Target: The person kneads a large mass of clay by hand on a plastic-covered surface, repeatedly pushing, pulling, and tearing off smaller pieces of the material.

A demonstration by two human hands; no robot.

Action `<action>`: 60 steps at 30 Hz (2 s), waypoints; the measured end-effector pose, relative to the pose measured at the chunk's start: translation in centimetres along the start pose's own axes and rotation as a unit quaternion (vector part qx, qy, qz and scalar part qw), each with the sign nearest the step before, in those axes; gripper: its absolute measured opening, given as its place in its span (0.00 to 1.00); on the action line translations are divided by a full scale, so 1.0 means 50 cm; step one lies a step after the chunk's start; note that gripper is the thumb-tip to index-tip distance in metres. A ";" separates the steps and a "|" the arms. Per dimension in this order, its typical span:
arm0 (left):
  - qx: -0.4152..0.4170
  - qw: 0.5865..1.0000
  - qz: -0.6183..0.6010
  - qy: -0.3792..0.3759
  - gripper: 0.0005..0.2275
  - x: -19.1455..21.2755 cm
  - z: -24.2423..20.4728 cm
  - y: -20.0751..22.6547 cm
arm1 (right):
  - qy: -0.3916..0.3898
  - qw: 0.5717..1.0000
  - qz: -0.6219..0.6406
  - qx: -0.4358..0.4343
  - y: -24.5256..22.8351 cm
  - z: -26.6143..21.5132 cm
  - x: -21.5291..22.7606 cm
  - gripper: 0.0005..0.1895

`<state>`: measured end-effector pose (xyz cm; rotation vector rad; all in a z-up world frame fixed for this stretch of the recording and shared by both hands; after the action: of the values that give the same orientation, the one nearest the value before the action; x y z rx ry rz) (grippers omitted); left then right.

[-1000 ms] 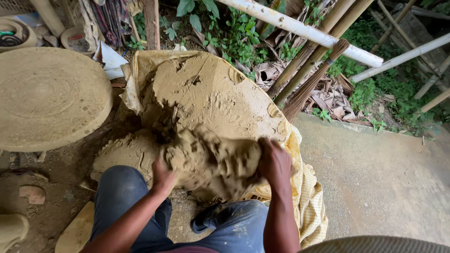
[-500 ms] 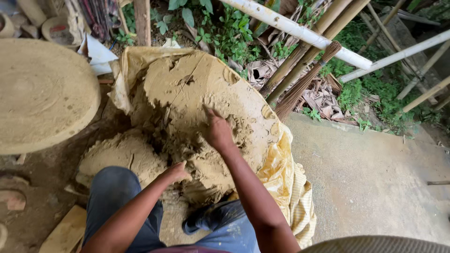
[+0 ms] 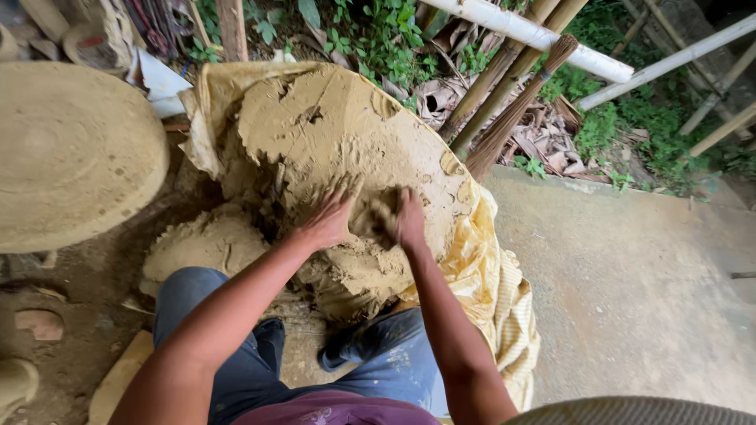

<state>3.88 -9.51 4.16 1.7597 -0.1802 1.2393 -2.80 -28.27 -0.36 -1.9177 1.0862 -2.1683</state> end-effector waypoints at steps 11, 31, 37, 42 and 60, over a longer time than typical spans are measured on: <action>-0.254 0.947 0.135 0.145 0.56 -0.302 0.007 -0.124 | 0.125 0.946 -0.113 0.276 0.123 -0.206 -0.106 0.62; 0.138 0.990 0.016 -0.015 0.39 -0.206 0.521 -0.214 | 0.041 0.995 -0.034 -0.089 0.262 0.415 -0.071 0.42; 0.140 0.969 -0.200 -0.024 0.43 -0.293 0.329 -0.227 | 0.213 0.951 -0.224 0.028 0.193 0.137 -0.107 0.49; -0.245 0.952 0.062 0.173 0.46 -0.227 -0.012 -0.173 | 0.186 0.942 -0.054 0.274 0.120 -0.254 -0.131 0.62; -0.235 0.916 0.318 0.067 0.61 -0.314 -0.024 -0.041 | 0.131 0.981 -0.085 0.111 0.157 -0.274 -0.074 0.64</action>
<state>-3.18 -13.31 -9.54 1.2150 -0.9506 1.5960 -17.26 -26.09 -7.43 -1.7230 0.6887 -2.5666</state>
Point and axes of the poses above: each hand's wrist, its own z-axis towards the middle knuckle, its own x-axis out of the back of the hand, y = z × x, the point moved 6 cm from there along z, towards the middle knuckle, and after that the axes turned 3 degrees about x, right-handed, at the moved point
